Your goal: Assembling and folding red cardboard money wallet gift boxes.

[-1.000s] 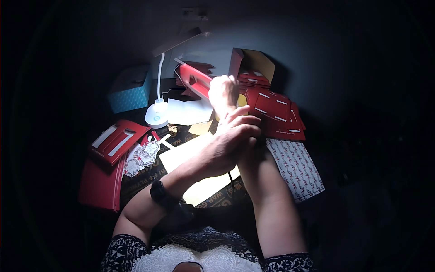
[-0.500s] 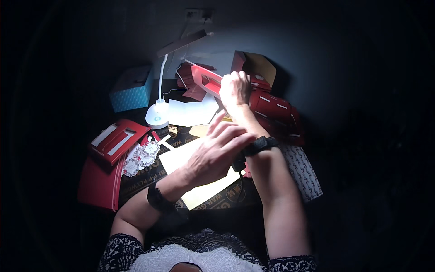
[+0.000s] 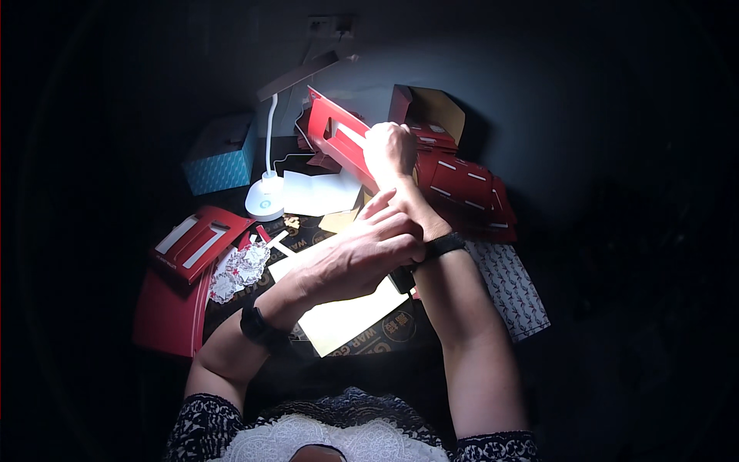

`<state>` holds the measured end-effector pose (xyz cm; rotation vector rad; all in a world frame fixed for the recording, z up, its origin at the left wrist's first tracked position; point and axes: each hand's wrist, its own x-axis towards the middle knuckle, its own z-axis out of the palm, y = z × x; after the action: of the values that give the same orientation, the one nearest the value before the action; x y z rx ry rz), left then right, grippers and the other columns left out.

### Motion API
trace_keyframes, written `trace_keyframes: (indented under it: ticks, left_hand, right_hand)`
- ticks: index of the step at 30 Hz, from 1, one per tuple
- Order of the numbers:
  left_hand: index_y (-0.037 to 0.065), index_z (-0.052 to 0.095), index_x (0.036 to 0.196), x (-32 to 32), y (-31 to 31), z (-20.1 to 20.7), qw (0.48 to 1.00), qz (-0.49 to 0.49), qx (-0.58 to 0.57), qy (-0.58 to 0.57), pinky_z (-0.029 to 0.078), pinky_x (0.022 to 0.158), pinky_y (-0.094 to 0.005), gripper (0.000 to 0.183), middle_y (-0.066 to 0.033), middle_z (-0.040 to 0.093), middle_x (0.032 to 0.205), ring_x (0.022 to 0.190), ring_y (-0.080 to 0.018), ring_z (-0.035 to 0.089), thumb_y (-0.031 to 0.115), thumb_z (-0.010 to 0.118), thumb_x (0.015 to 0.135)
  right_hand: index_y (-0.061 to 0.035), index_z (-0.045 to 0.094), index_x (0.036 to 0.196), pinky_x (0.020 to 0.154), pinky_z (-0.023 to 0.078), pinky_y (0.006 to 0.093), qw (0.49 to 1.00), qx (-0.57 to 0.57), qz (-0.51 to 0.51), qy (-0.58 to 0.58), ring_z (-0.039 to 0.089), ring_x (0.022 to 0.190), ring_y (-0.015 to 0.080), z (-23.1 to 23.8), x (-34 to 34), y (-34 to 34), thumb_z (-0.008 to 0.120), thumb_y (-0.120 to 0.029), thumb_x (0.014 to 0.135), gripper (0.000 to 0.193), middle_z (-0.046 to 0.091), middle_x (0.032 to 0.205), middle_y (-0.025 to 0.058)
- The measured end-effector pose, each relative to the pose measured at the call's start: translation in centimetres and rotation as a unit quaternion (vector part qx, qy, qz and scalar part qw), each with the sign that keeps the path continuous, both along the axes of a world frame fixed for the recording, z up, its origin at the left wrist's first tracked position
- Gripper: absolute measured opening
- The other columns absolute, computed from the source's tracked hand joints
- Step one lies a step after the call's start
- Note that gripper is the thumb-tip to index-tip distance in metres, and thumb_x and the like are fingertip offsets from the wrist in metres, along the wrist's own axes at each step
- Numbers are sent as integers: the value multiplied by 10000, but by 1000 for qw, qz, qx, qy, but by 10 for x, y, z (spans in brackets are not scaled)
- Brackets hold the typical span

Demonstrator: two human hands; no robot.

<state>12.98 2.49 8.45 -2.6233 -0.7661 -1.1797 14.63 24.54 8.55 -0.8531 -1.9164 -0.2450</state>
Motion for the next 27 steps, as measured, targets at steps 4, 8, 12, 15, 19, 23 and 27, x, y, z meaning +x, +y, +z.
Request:
trace_keyframes:
  ticks: [4,8,12,15,19,23,27]
  left_hand:
    - [114,613,967,-7,-4,-11,1000,7,-16,-23,203,1132,-602,212,-32,598,1043,1022,-214,592,-3,655,797]
    - [113,616,963,-4,-9,-7,1000,14,-10,-14,145,1145,-611,221,-39,620,1098,1047,-229,599,-21,650,792]
    - [110,610,938,-10,-11,-10,999,38,-13,9,119,1146,-617,197,-36,617,1161,1106,-241,578,-14,651,791]
    - [118,603,942,-8,-12,-6,999,22,-34,13,106,1135,-657,229,-40,585,1206,1194,-251,520,-59,599,796]
    - [122,600,921,-11,-14,-6,998,38,-10,42,109,1144,-632,176,-33,608,1197,1173,-240,543,20,658,791]
    - [121,588,912,-9,-14,-7,998,40,-33,44,111,1142,-638,163,-31,589,1225,1201,-244,522,29,665,800]
    - [123,597,929,-6,-8,-4,999,34,-36,-2,131,1139,-621,179,-29,592,1157,1175,-241,534,18,673,805]
  right_hand:
    - [-50,687,682,724,505,374,999,-10,-6,-37,675,704,302,6,3,-17,596,-158,784,175,684,724,156]
    - [-39,710,705,716,540,408,994,-92,14,56,689,742,329,11,15,-21,614,-177,793,190,692,759,184]
    - [-30,725,735,707,560,427,988,-134,8,71,696,771,355,15,18,-22,625,-200,807,211,693,782,205]
    - [-30,726,740,709,560,427,988,-140,1,61,695,773,356,13,17,-22,625,-202,809,211,694,784,206]
    - [-31,728,746,712,560,428,988,-143,-12,50,695,775,357,15,19,-16,626,-204,811,211,694,788,206]
    - [-32,729,753,715,560,428,988,-149,-25,38,695,777,358,13,20,-10,626,-207,813,211,695,792,207]
    - [-33,730,758,718,559,429,987,-153,-30,27,694,779,359,9,20,-5,627,-208,814,211,695,795,207]
